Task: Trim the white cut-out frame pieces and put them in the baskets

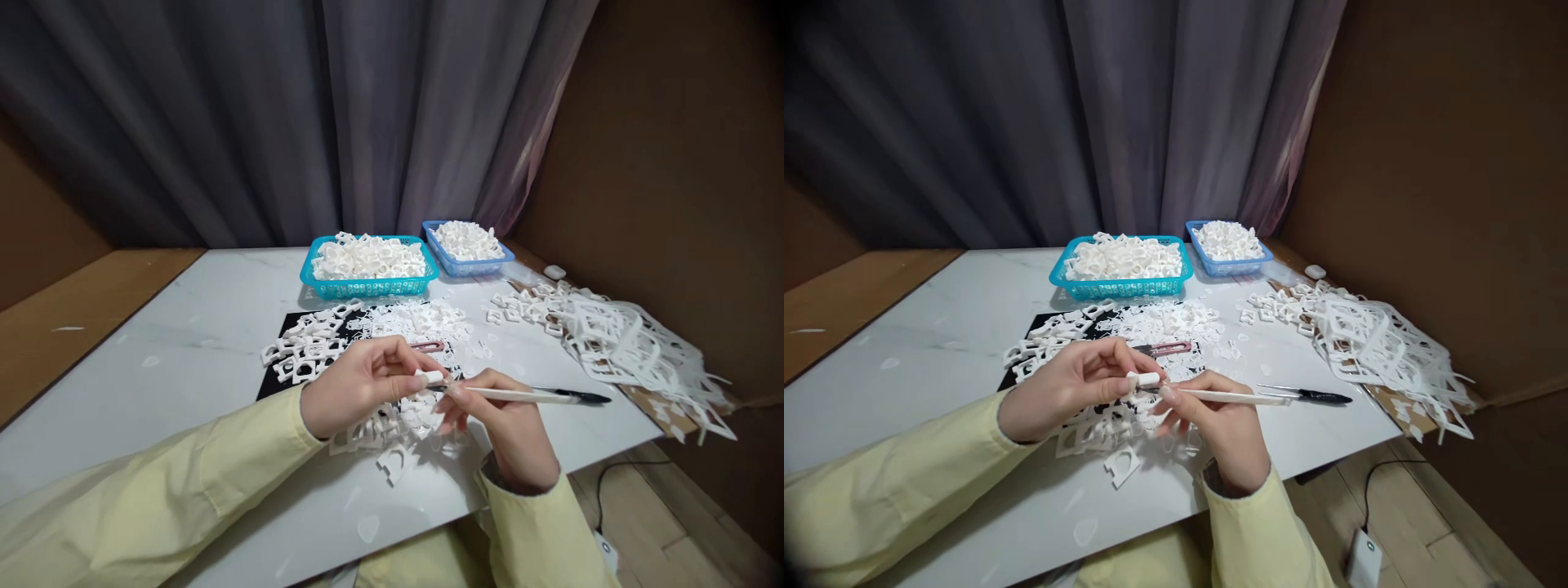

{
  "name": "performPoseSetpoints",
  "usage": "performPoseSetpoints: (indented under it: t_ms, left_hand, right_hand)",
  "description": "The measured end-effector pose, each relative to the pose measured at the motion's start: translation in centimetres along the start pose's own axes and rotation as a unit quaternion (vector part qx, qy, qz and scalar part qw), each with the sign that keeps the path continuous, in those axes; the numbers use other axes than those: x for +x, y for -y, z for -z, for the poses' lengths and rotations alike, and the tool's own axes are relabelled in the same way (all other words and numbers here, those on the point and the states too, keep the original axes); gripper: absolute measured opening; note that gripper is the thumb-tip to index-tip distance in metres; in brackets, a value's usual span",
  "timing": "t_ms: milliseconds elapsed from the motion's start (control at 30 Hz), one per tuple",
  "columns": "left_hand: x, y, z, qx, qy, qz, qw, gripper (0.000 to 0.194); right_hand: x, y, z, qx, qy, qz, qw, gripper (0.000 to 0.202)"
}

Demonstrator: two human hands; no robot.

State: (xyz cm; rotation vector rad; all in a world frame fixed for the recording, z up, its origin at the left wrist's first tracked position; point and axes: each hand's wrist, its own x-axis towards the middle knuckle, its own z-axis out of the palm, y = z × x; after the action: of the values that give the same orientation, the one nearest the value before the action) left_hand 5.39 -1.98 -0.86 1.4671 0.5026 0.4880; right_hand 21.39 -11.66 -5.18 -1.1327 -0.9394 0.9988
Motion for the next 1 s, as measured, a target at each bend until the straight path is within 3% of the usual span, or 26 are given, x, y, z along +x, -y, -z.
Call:
performPoseSetpoints:
  t_ms: [267, 400, 500, 600, 800, 1000]
  left_hand:
    - [-0.2, 0.1, -0.1, -0.031, -0.02, -0.009, 0.999, 0.02]
    - [-0.2, -0.1, -0.3, -0.059, -0.039, 0.012, 0.997, 0.021]
    - [-0.2, -0.2, -0.5, -0.078, -0.064, 0.046, 0.994, 0.022]
    - [-0.3, -0.3, -0.6, -0.114, -0.063, 0.088, 0.988, 0.02]
    - [-0.5, -0.5, -0.7, -0.157, -0.042, 0.109, 0.981, 0.015]
    - [-0.7, -0.6, -0.8, -0.188, -0.034, 0.129, 0.973, 0.013]
  right_hand:
    - [-0.6, 0.8, 0.7, 0.054, 0.003, 0.017, 0.998, 0.013]
    - [-1.2, 1.6, 0.5, -0.006, -0.012, 0.095, 0.995, 0.009]
    - [-1.4, 2.3, 0.3, -0.149, -0.036, 0.189, 0.97, 0.011]
    - [-1.4, 2.6, 0.1, -0.26, -0.013, 0.255, 0.931, 0.014]
    - [-1.1, 2.5, -0.4, -0.288, 0.033, 0.3, 0.909, 0.019]
    - [-1.1, 2.3, -0.4, -0.297, 0.043, 0.35, 0.887, 0.023]
